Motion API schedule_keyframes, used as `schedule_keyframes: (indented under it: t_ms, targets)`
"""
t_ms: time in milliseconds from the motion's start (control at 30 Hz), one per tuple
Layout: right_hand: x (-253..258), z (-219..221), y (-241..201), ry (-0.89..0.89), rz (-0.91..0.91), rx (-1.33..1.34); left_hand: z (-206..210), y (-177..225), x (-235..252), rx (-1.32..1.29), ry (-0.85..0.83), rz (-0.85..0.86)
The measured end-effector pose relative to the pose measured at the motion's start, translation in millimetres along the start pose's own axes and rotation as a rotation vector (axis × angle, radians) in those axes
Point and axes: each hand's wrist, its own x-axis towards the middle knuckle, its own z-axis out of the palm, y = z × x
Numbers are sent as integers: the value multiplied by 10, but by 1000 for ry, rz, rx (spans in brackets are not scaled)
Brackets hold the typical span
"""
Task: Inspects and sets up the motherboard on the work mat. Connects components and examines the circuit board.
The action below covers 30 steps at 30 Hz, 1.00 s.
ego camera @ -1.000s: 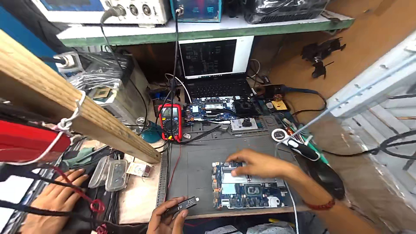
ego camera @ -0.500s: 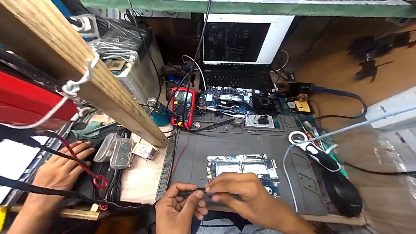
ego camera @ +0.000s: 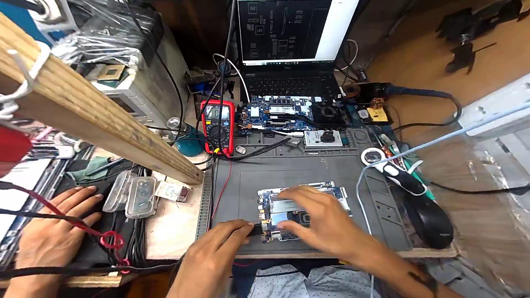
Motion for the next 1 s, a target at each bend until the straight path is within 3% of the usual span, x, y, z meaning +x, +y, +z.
schedule_keyframes:
  t_ms: [67,133,233,1000]
  targets:
    - [-57,-104,184,-161,-69,-307,21,-114,-77,51,-100,14]
    - [-103,-111,286,-284,-70,-364,86,-170,-144,58,-141,0]
    - [-101,-106,301,-300,-83,-334,121,-174,-199,12,-137,-53]
    - [-107,50,450,-61,-154,-191,400,-134,-307,-120,126,-124]
